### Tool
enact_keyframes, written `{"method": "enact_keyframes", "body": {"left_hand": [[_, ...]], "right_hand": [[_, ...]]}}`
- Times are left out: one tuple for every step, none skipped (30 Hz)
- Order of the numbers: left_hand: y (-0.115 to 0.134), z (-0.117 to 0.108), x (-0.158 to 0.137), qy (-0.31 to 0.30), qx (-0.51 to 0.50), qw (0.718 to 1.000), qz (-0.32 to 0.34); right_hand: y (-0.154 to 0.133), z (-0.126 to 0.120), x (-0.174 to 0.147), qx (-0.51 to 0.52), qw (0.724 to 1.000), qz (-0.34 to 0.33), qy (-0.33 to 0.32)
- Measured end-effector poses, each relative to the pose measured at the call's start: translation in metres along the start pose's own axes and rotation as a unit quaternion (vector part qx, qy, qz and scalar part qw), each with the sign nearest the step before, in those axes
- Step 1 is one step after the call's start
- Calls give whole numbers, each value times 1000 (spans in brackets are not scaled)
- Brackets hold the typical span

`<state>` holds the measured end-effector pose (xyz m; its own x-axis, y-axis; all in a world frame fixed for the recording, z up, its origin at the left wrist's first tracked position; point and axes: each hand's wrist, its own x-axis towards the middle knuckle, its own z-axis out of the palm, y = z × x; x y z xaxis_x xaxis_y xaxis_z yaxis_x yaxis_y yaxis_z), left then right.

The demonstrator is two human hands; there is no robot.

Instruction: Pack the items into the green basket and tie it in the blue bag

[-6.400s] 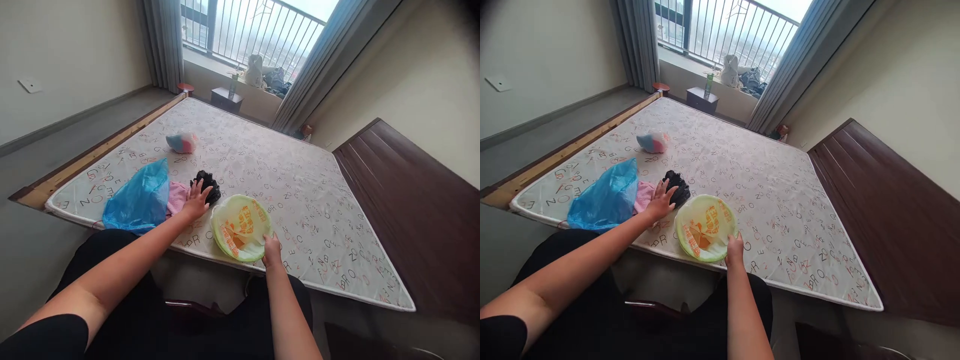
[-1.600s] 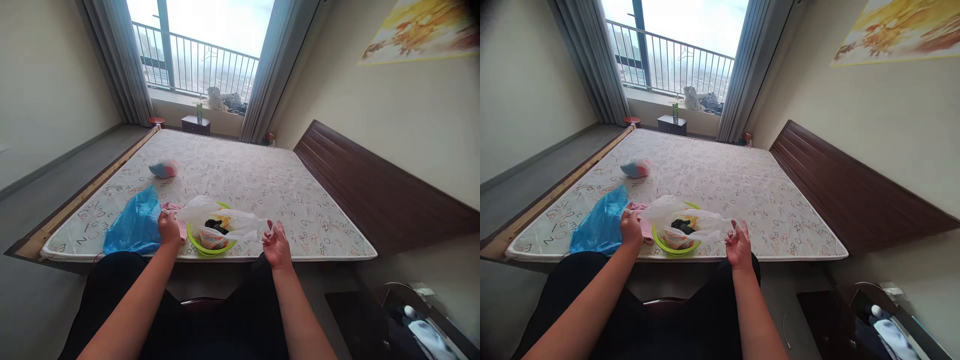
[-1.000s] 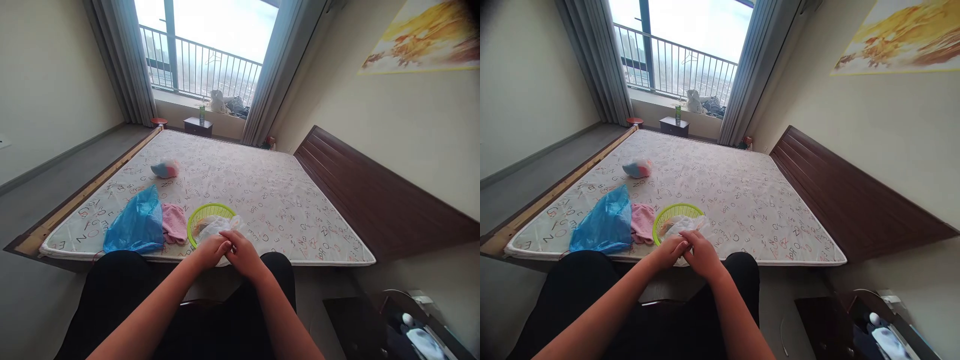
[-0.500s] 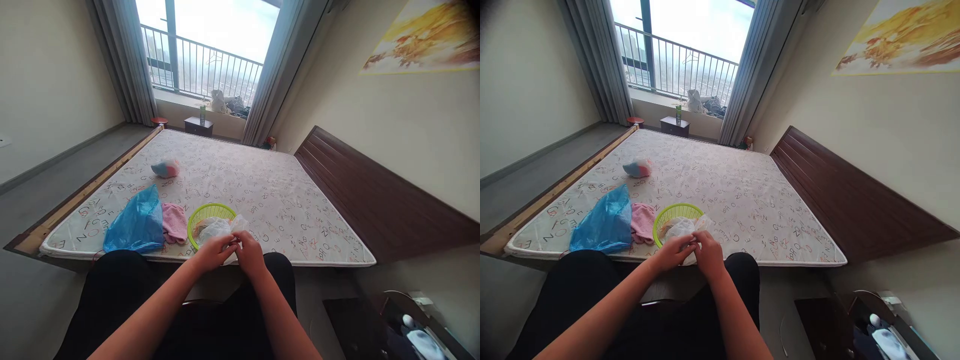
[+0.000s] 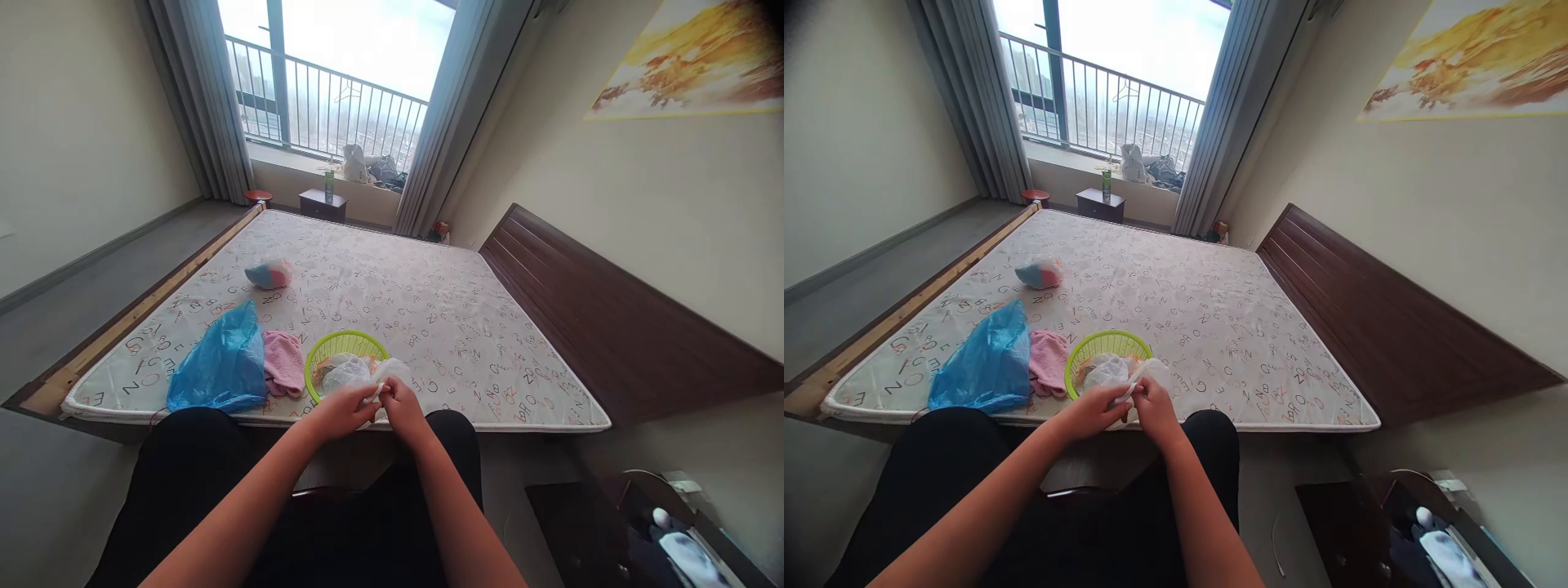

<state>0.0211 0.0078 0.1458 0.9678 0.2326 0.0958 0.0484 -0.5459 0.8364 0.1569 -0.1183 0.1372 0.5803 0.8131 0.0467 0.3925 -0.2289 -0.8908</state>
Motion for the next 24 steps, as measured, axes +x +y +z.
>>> {"method": "enact_keyframes", "body": {"left_hand": [[-4, 2, 0, 14, -35, 999, -9], [-7, 2, 0, 25, -71, 997, -18], [-9, 3, 0, 30, -96, 995, -25], [-10, 2, -1, 28, -106, 994, -25], [-10, 2, -1, 19, -99, 995, -17], [-9, 1, -1, 8, -78, 997, -1], [-8, 0, -1, -3, -50, 999, 17], [-6, 0, -1, -10, -22, 999, 33], [-4, 1, -1, -10, 2, 999, 43], [-3, 2, 0, -1, 21, 999, 44], [-3, 5, 1, 14, 37, 999, 35], [-4, 7, 2, 36, 49, 998, 18], [-5, 11, 4, 62, 57, 996, -2], [-8, 14, 5, 88, 59, 994, -21], [-10, 17, 6, 110, 52, 992, -35], [-13, 19, 7, 125, 38, 991, -42], [-16, 21, 7, 134, 22, 990, -38], [-18, 22, 7, 136, 8, 990, -27], [-20, 23, 7, 134, -1, 991, -10], [-22, 23, 6, 129, -4, 992, 8], [-22, 23, 5, 123, -2, 992, 23], [-22, 23, 3, 115, 2, 993, 33], [-21, 22, 2, 106, 6, 994, 39], [-19, 21, 0, 93, 6, 995, 46]], "right_hand": [[2, -1, 1, 22, 1000, 7, 14], [4, -2, 2, 39, 999, 14, 25], [5, -3, 3, 50, 998, 21, 35], [5, -3, 4, 55, 997, 26, 45], [5, -4, 4, 55, 997, 28, 54], [3, -4, 4, 55, 996, 30, 66], [1, -3, 4, 54, 995, 30, 81], [-2, -2, 4, 51, 993, 29, 99], [-5, -1, 4, 43, 991, 28, 120], [-9, 1, 3, 30, 989, 28, 139], [-13, 2, 3, 12, 988, 27, 154], [-17, 4, 2, -10, 986, 24, 167], [-22, 6, 1, -34, 984, 18, 176], [-26, 7, 0, -56, 982, 12, 182], [-31, 8, -2, -76, 981, 5, 181], [-36, 7, -3, -98, 981, -1, 169], [-40, 6, -4, -125, 982, -4, 144], [-44, 4, -6, -157, 982, -5, 102], [-48, 1, -7, -189, 981, -6, 47], [-52, -3, -8, -217, 976, -11, -14], [-55, -7, -8, -234, 969, -20, -76], [-58, -12, -8, -236, 962, -32, -133], [-60, -16, -7, -223, 956, -48, -183], [-62, -21, -7, -199, 952, -65, -223]]}}
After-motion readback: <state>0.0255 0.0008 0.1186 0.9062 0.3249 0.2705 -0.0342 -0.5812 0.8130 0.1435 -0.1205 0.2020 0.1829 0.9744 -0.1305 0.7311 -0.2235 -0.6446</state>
